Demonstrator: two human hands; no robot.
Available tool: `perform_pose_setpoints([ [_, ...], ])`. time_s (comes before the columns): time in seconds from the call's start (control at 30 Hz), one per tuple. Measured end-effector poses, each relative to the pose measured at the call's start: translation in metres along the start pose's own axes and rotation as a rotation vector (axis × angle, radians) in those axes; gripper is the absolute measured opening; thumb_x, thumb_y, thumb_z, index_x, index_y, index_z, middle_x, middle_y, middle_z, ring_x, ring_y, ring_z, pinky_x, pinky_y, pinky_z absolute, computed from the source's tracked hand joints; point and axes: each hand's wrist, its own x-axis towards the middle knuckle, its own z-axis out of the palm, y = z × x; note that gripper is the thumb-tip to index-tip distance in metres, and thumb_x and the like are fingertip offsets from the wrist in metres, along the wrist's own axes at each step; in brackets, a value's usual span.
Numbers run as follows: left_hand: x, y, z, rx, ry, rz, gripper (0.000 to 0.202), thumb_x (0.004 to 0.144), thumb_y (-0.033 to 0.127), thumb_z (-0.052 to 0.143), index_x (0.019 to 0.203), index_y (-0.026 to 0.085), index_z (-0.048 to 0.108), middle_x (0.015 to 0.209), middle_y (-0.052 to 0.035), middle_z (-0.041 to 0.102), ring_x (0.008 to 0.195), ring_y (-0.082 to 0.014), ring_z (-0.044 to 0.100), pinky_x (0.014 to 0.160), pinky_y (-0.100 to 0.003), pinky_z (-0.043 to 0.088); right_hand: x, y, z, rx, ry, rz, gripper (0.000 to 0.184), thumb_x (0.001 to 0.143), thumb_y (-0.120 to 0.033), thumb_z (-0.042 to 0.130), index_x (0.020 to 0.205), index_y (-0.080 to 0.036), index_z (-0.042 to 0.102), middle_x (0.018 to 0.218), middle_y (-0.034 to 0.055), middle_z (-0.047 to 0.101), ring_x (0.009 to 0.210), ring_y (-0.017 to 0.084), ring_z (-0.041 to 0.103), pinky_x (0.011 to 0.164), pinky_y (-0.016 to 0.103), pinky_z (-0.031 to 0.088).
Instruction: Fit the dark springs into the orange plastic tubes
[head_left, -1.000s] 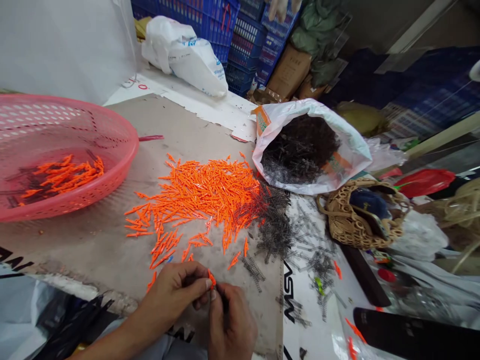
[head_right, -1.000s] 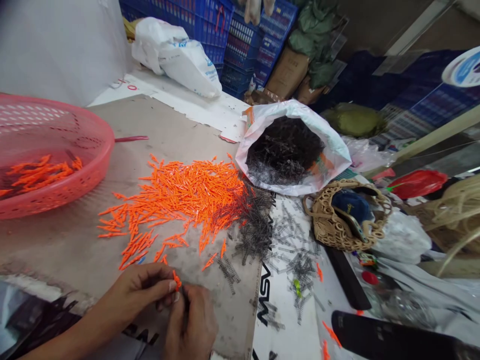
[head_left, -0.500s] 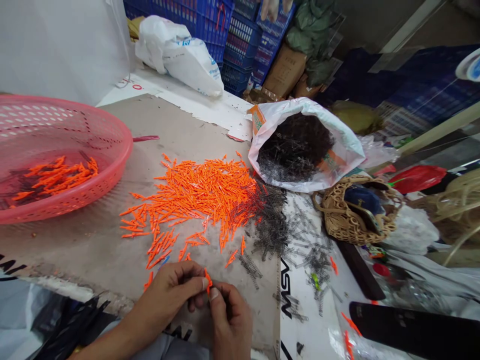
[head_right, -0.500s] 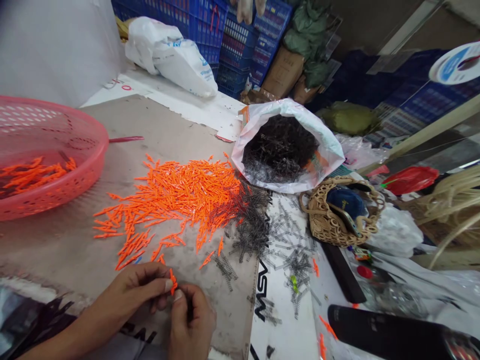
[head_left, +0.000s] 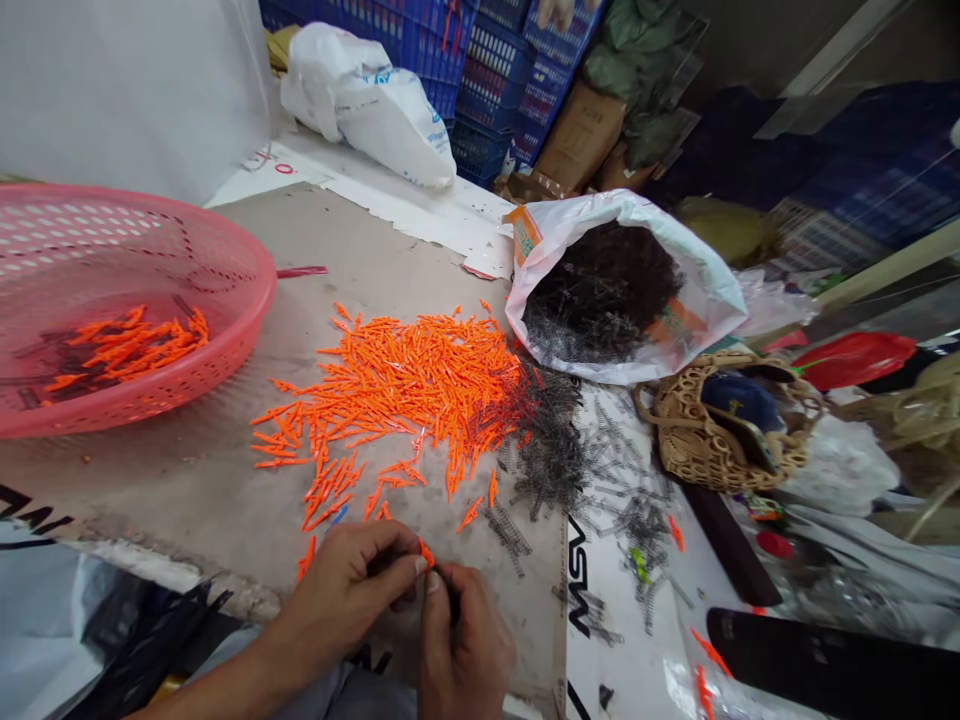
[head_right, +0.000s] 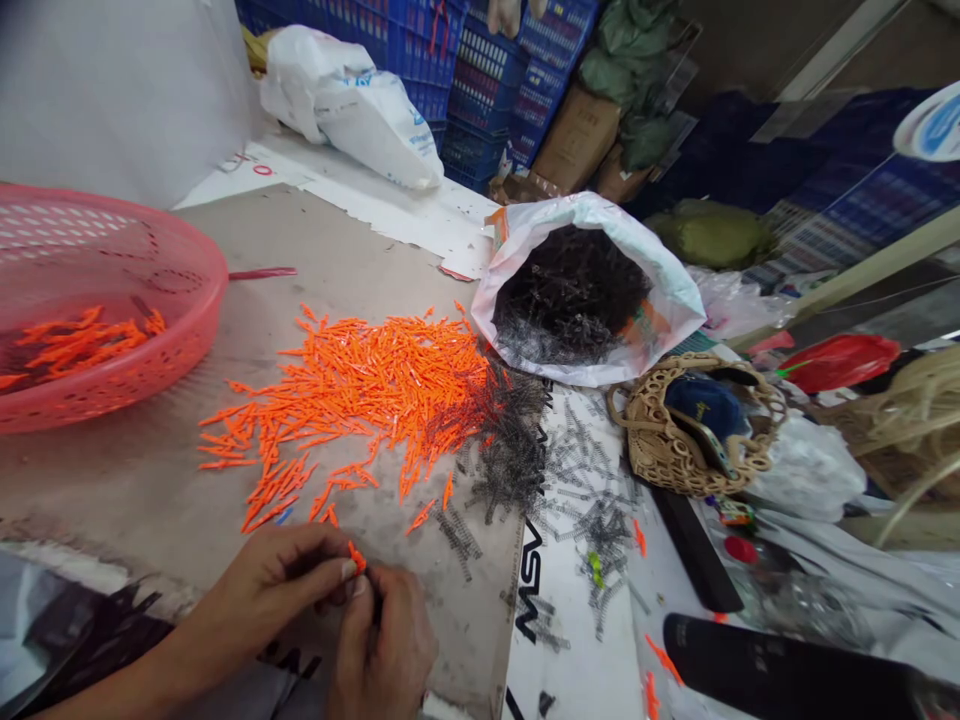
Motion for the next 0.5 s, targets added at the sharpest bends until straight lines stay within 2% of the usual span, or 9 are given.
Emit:
perform_pose_setpoints([
  [0.13,0.001,-0.003,0.000,0.034,0.015,0.020,0.022,0.073,0.034,0.057,0.058,0.019,0.062,0.053,0.0021,0.056,0.052,-0.0139,0.052,0.052,-0.023,0.041,0.000,0.000,0.001,0.032,-0.032,0.068,0.021,0.092,-0.031,0.051,0.080,-0.024,0.067,0.073,-0.0012,0.067,0.066,0.014,0.061,0.064,0.022,0.043],
  [0.3,0.001,-0.010,0.000,-0.166,-0.054,-0.066,0.022,0.074,0.035,0.060,0.061,0.018,0.062,0.054,0.0024,0.057,0.053,-0.0132,0.053,0.053,-0.023,0.041,0.004,0.002,0.000,0.166,-0.110,0.232,0.026,0.090,-0.037,0.051,0.077,-0.022,0.068,0.069,-0.0002,0.067,0.065,0.015,0.059,0.063,0.024,0.041],
  [0.37,0.001,-0.010,0.000,-0.211,-0.064,-0.099,0.022,0.073,0.035,0.061,0.060,0.018,0.061,0.052,0.0022,0.058,0.051,-0.0125,0.052,0.052,-0.022,0.040,0.006,0.006,0.000,0.334,-0.204,0.370,0.027,0.087,-0.039,0.053,0.072,-0.020,0.065,0.063,0.0000,0.064,0.060,0.014,0.054,0.059,0.023,0.039],
  [0.47,0.002,-0.007,-0.002,-0.297,-0.099,-0.165,0.023,0.072,0.037,0.062,0.059,0.017,0.061,0.047,0.0024,0.056,0.046,-0.0111,0.048,0.048,-0.022,0.037,0.009,0.013,0.002,0.695,-0.365,0.607,0.027,0.081,-0.043,0.054,0.069,-0.019,0.058,0.052,-0.0029,0.055,0.046,0.010,0.038,0.047,0.021,0.031],
  [0.5,0.003,-0.006,-0.003,-0.315,-0.107,-0.186,0.023,0.072,0.036,0.062,0.058,0.017,0.060,0.046,0.0028,0.055,0.045,-0.0104,0.046,0.047,-0.021,0.035,0.009,0.014,0.002,0.742,-0.390,0.642,0.027,0.080,-0.043,0.054,0.070,-0.019,0.057,0.050,-0.0039,0.052,0.044,0.009,0.035,0.045,0.020,0.029],
])
